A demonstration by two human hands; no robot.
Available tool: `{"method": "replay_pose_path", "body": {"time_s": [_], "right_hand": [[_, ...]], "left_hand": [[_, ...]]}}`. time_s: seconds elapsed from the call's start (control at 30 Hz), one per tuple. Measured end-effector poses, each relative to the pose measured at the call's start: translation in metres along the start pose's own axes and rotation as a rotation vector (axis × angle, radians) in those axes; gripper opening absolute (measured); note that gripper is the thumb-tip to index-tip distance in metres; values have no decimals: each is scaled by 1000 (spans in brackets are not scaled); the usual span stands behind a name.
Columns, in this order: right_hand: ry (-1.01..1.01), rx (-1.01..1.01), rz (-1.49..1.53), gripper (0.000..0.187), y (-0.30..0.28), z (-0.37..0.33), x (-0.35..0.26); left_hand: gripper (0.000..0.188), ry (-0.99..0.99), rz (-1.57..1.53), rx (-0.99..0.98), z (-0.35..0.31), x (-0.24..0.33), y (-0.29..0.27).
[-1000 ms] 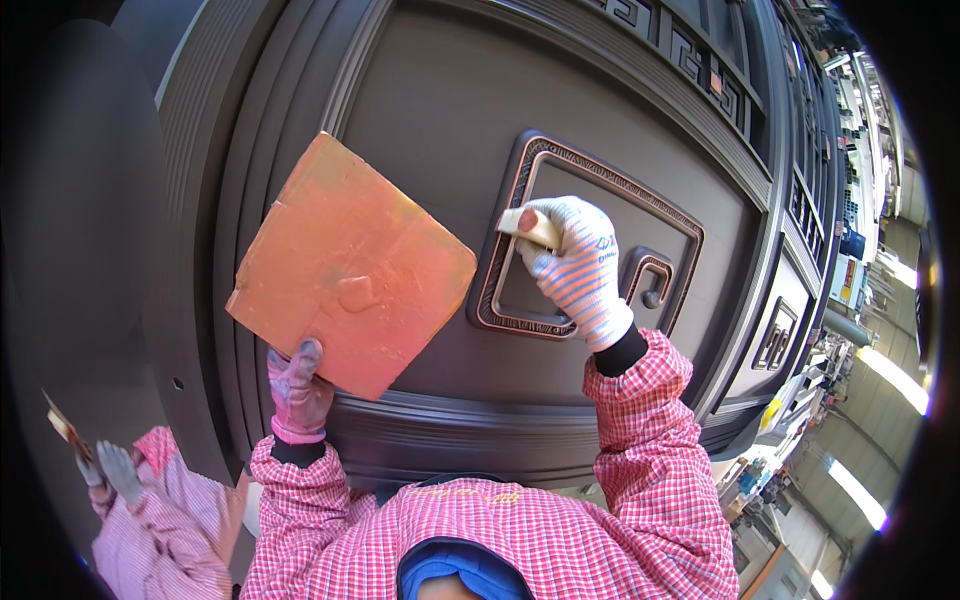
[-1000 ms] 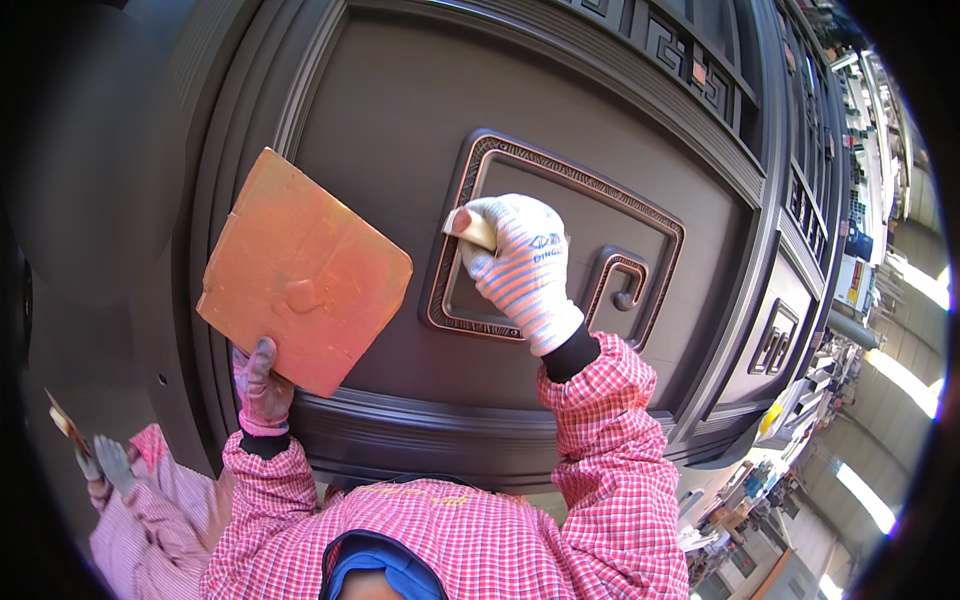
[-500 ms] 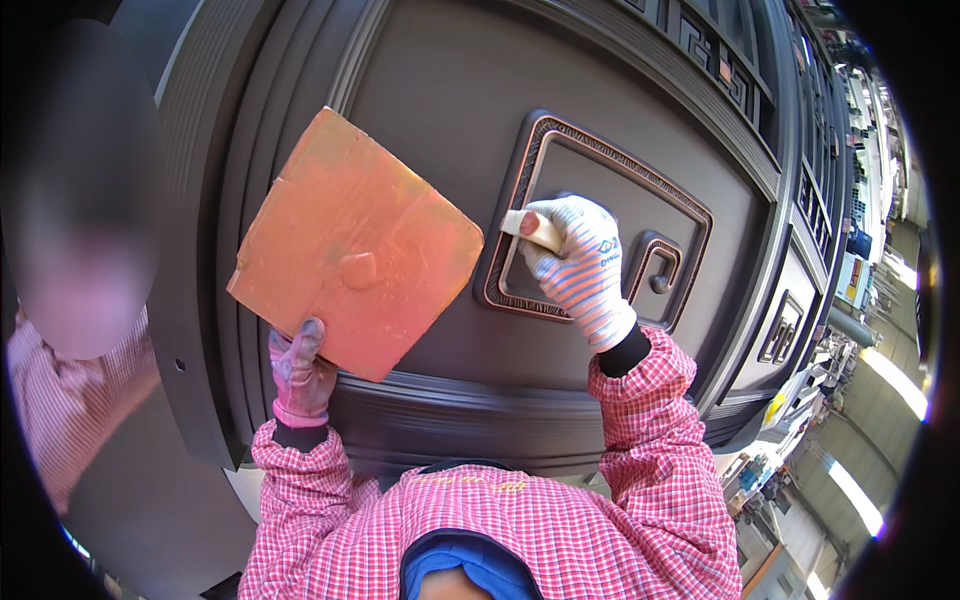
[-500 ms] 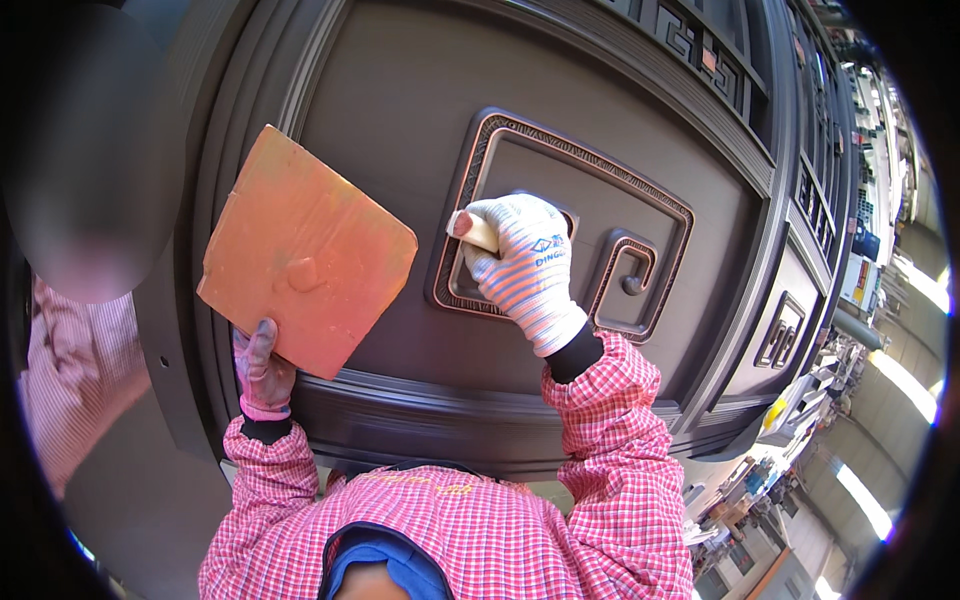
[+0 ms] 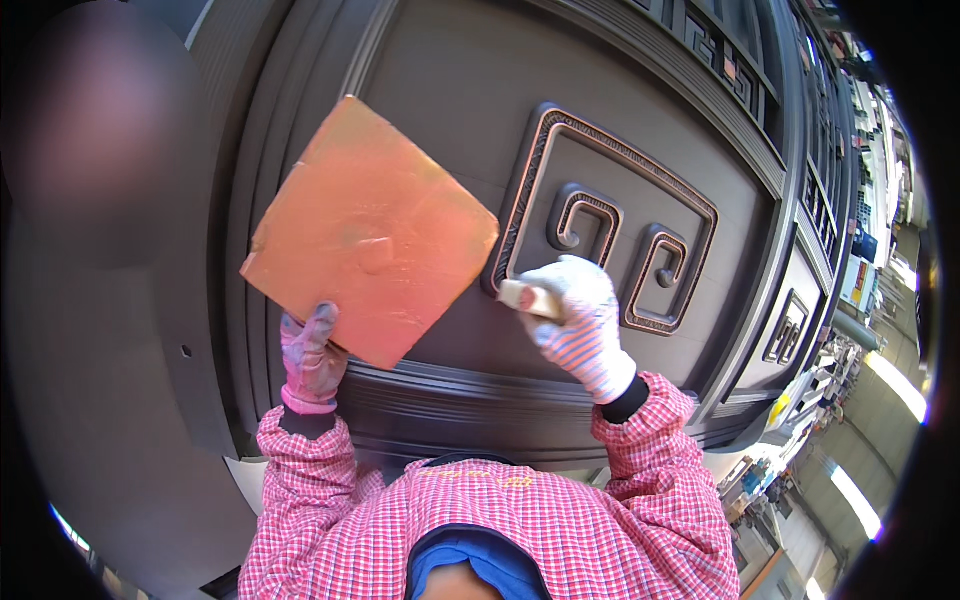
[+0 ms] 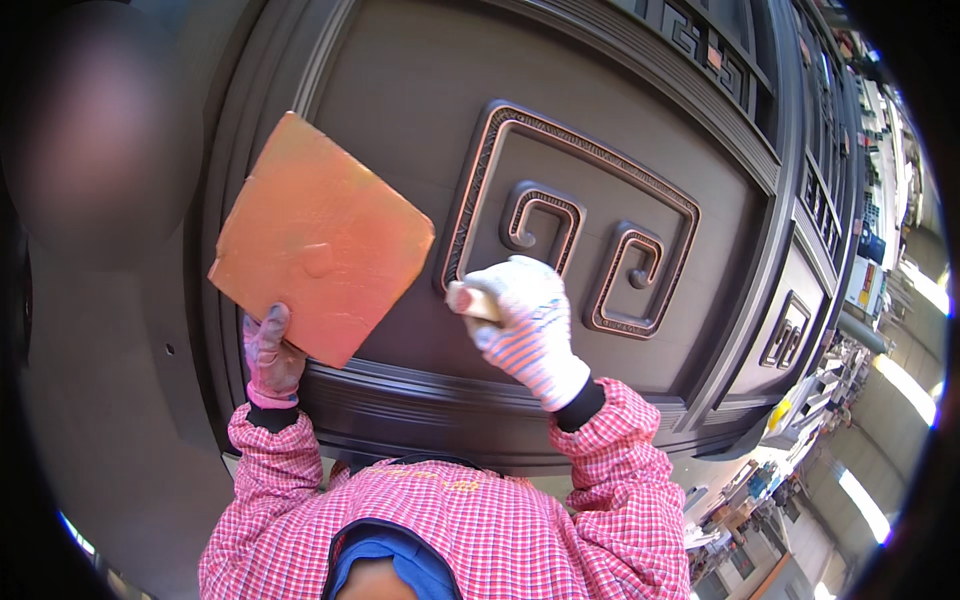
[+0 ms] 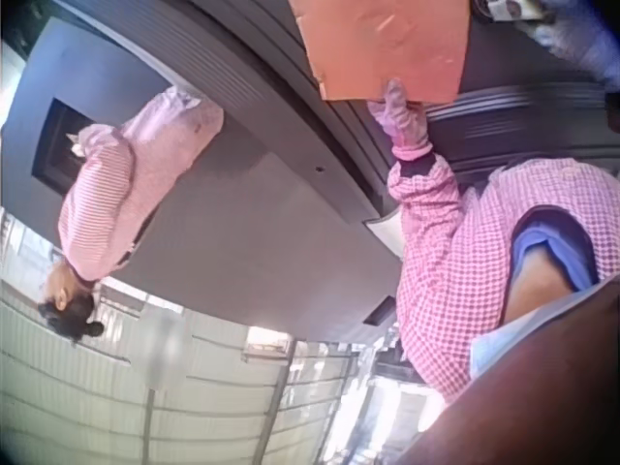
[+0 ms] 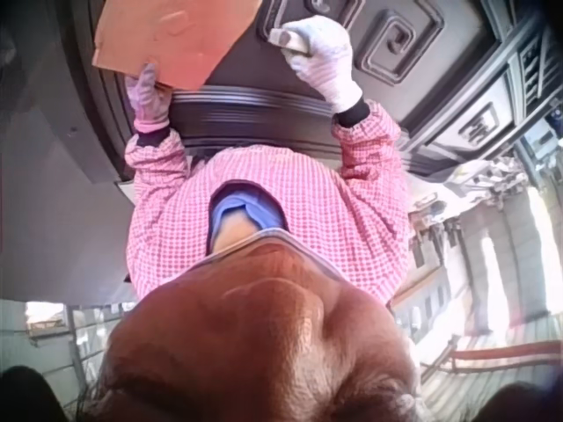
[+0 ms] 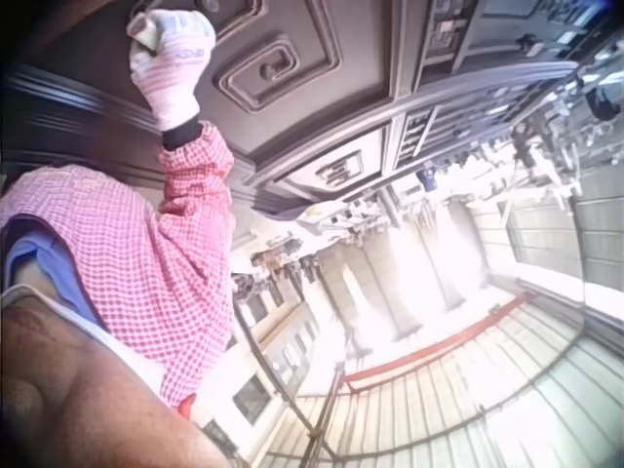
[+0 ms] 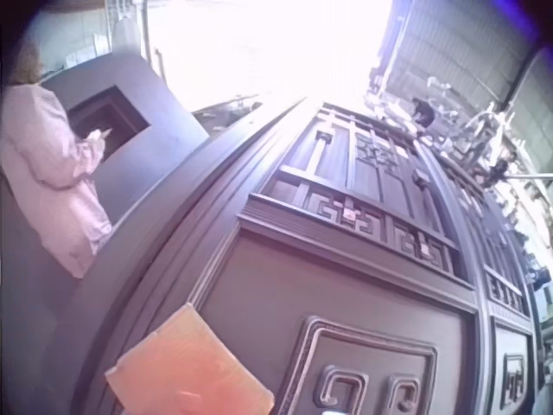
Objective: The person applies a reddish-brown adhesive from a small container onto a large dark wooden door using a small applicator. They work on the recessed decorative panels and the door frame, moving methodically across the surface.
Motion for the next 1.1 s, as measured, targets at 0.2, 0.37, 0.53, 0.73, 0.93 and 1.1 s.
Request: {"method": "replay_pose_path", "body": {"time_s": [0.2, 0.37, 0.53, 0.73, 0.93, 1.1], "right_hand": [[238, 271, 231, 22, -44, 15, 3], [-128, 126, 44, 31, -43, 56, -40], [-189, -6, -176, 44, -32, 57, -28], [-242, -18, -178, 42, -31, 60, -34], [-19, 344, -69, 21, -78, 86, 29], [39, 297, -35, 20, -62, 115, 71]], "left_hand": [[55, -41, -41, -76, 9, -10, 35], [53, -92, -71, -211, 24, -26, 64], [54, -125, -65, -204, 30, -38, 66], [54, -73, 10, -220, 38, -33, 75], [53, -30, 1, -165, 47, -21, 57], [59, -33, 16, -139, 52, -20, 54]]}}
Point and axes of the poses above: each hand's wrist, its own z-axis towards the middle knuckle, its own y-axis out of the palm, x = y × z, the point moved 7 cm from there along z, towards the middle knuckle, and after that the axes turned 1 degree about x, right-handed, at the moved point
